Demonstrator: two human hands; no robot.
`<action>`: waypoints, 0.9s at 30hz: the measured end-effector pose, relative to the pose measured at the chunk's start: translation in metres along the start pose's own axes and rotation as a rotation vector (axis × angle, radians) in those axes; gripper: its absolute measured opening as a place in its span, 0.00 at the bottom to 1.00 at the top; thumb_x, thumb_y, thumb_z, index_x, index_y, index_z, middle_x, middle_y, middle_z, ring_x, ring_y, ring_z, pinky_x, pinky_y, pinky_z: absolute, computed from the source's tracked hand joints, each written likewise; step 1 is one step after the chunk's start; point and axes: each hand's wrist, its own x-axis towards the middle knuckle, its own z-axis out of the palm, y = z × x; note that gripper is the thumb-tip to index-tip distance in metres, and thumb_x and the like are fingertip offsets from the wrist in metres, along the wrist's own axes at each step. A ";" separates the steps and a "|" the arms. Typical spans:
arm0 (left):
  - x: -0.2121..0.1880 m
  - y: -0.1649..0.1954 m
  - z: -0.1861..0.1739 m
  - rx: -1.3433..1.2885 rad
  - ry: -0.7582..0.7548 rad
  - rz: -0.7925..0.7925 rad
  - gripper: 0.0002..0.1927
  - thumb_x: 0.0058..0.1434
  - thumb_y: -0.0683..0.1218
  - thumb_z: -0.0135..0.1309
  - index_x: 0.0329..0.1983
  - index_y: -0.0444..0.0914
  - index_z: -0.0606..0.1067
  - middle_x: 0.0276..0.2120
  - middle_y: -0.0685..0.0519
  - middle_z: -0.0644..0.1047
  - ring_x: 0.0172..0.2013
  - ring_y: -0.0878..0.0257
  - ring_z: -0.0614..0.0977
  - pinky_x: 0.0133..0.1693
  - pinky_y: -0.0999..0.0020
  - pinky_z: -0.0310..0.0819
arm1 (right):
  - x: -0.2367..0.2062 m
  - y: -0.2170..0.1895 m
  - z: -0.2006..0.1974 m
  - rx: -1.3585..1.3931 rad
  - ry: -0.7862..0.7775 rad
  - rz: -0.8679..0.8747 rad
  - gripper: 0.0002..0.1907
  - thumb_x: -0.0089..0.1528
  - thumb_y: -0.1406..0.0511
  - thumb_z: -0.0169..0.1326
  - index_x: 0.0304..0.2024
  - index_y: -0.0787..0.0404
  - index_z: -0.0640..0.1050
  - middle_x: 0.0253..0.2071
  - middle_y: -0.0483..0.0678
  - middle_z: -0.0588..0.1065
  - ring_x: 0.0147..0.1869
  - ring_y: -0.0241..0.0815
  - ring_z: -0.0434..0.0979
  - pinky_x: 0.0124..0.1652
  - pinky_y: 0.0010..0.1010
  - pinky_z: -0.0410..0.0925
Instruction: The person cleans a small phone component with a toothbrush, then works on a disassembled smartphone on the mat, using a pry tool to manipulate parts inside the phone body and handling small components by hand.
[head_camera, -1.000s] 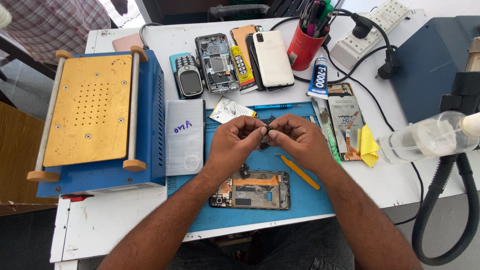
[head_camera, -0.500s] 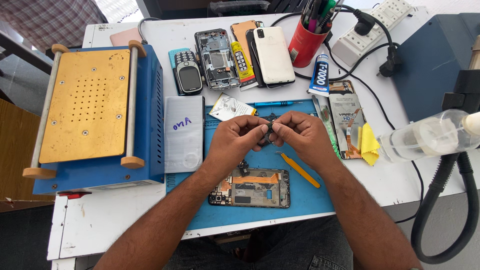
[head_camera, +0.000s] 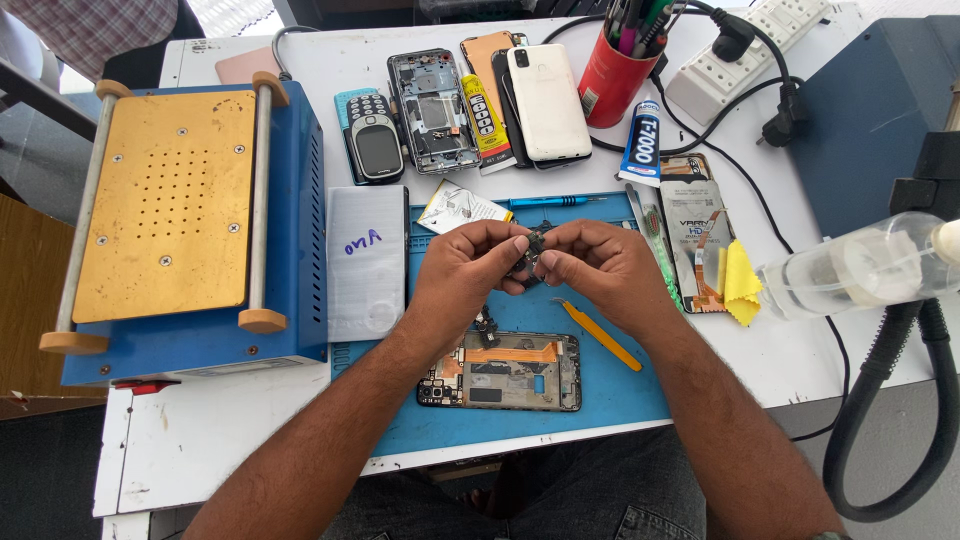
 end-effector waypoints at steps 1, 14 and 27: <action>0.000 0.000 0.000 -0.004 -0.001 0.004 0.13 0.68 0.46 0.55 0.50 0.33 0.79 0.35 0.49 0.82 0.35 0.68 0.84 0.36 0.73 0.85 | 0.000 0.000 0.000 -0.010 0.003 0.014 0.11 0.65 0.64 0.58 0.46 0.63 0.81 0.38 0.49 0.83 0.40 0.35 0.84 0.41 0.26 0.78; -0.001 0.009 0.002 -0.068 0.024 0.033 0.10 0.68 0.40 0.53 0.50 0.31 0.76 0.37 0.48 0.82 0.35 0.68 0.85 0.37 0.74 0.86 | -0.003 -0.001 0.007 -0.362 0.197 -0.363 0.10 0.64 0.66 0.63 0.45 0.62 0.77 0.38 0.47 0.80 0.42 0.34 0.82 0.41 0.26 0.76; -0.005 0.012 0.004 0.027 -0.024 0.106 0.13 0.69 0.43 0.53 0.53 0.31 0.76 0.38 0.48 0.82 0.36 0.68 0.86 0.36 0.75 0.87 | -0.004 -0.001 0.007 -0.441 0.213 -0.452 0.08 0.64 0.68 0.64 0.43 0.60 0.78 0.41 0.48 0.79 0.44 0.34 0.81 0.40 0.25 0.76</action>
